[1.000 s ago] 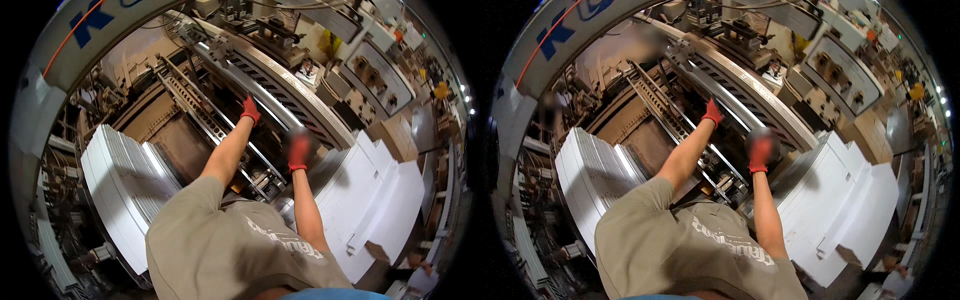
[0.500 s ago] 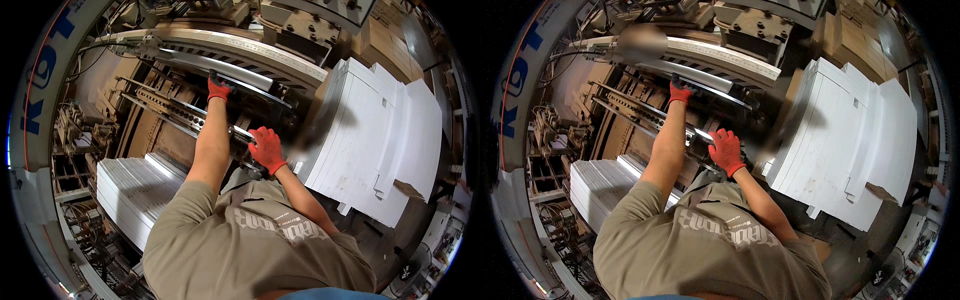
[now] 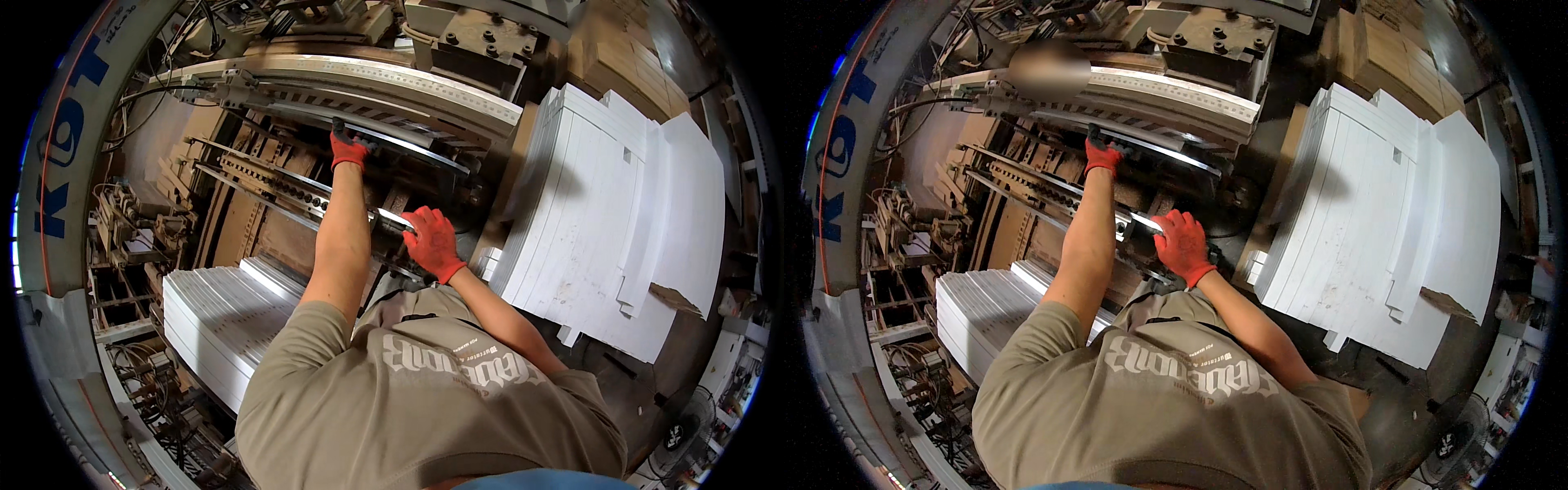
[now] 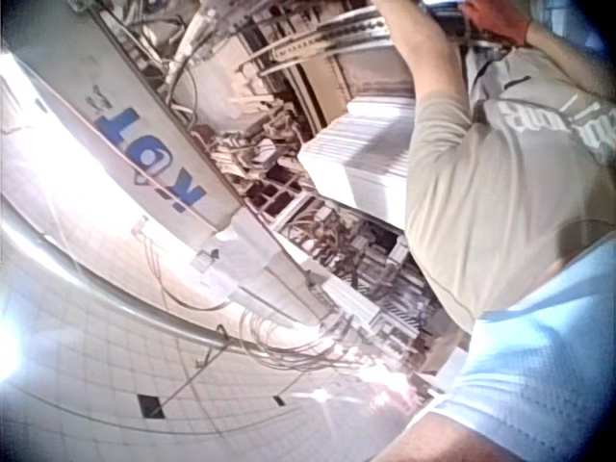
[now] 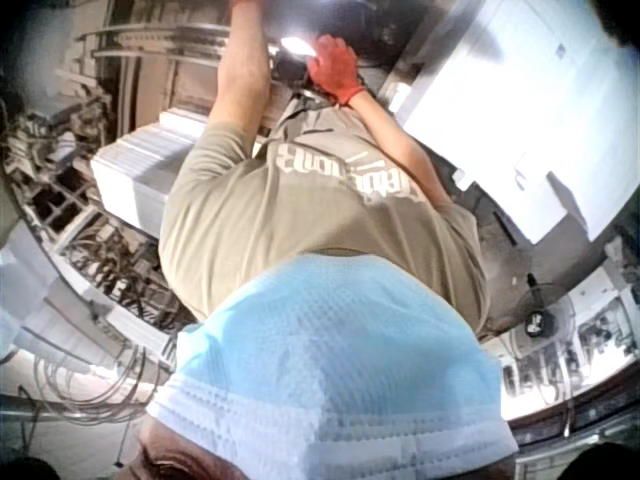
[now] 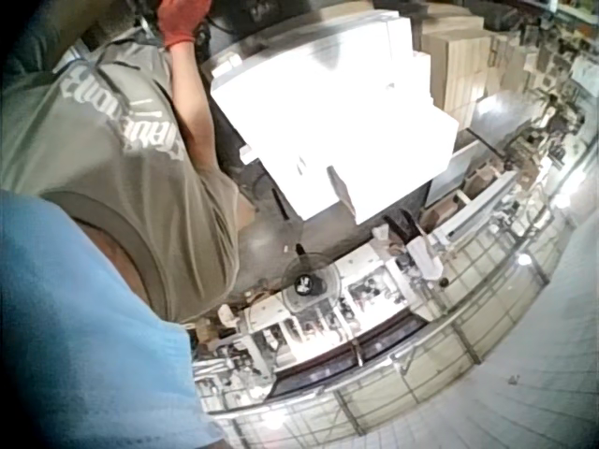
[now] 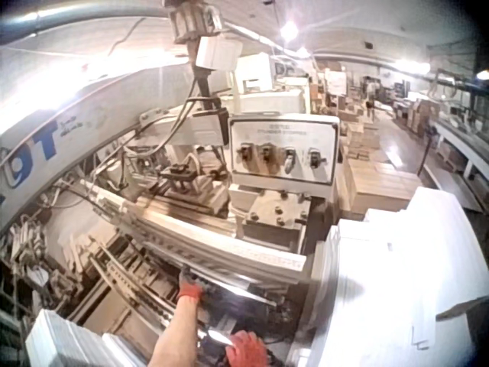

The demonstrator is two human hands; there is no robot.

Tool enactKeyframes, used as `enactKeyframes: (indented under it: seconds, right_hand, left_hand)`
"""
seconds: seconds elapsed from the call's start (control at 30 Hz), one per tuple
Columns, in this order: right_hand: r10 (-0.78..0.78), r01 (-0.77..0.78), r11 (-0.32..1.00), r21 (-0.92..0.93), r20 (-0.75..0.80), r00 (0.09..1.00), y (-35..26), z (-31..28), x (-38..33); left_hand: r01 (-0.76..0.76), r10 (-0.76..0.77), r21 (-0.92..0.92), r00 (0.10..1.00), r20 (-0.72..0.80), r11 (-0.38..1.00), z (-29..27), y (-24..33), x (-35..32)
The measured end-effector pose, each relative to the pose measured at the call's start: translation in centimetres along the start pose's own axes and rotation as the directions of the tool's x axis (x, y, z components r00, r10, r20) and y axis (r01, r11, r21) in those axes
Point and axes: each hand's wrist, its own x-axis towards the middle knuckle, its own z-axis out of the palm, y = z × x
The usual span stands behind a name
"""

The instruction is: The person takes long white slats from a stack and feeds them one by one into an industrial wood-processing machine, then places the processed slats onto another stack.

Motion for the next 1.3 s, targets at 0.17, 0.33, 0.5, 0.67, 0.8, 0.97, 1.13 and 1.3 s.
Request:
enactKeyframes:
  seconds: [0.17, 0.33, 0.5, 0.67, 0.8, 0.97, 1.13, 1.3]
  right_hand:
    - [0.018, -0.018, 1.0, 0.017, 0.002, 1.0, 0.2, 0.1, -0.1]
    - [0.052, -0.05, 0.998, 0.044, -0.046, 0.998, 1.1, -0.5, -0.1]
    - [0.068, -0.069, 0.996, -0.048, -0.03, 0.997, 0.6, -0.3, -0.4]
    - [0.094, -0.094, 0.995, -0.041, -0.003, 0.996, -0.6, -0.4, -0.6]
    - [0.126, -0.129, 0.989, -0.07, -0.038, 0.991, -0.3, -0.1, -1.1]
    - [0.144, -0.146, 0.987, -0.067, -0.031, 0.989, -0.6, -0.2, -1.1]
    - [0.145, -0.152, 0.984, -0.098, -0.066, 0.987, 0.0, 0.1, -1.1]
    - [0.169, -0.166, 0.984, -0.072, 0.034, 0.985, -1.3, -0.7, -0.1]
  left_hand:
    - [-0.039, 0.038, 0.013, 0.996, 0.076, 0.999, -0.5, -1.0, 0.9]
    - [0.029, -0.031, 0.026, 0.995, 0.092, 0.999, 0.8, -1.6, 0.3]
    - [0.08, -0.082, 0.036, 0.994, 0.076, 0.996, 0.6, 0.2, -0.1]
    - [0.148, -0.143, -0.01, 0.969, 0.203, 0.989, -2.1, 1.5, 5.2]
    - [0.14, -0.141, 0.018, 0.965, 0.22, 0.99, -2.1, 0.3, 5.2]
    - [0.174, -0.163, -0.01, 0.941, 0.298, 0.985, -1.7, 0.5, 3.9]
    - [0.176, -0.164, -0.072, 0.974, 0.157, 0.982, 0.4, -0.5, 0.6]
    - [0.012, -0.012, 0.004, 0.962, 0.272, 1.0, -1.4, -0.2, 1.3]
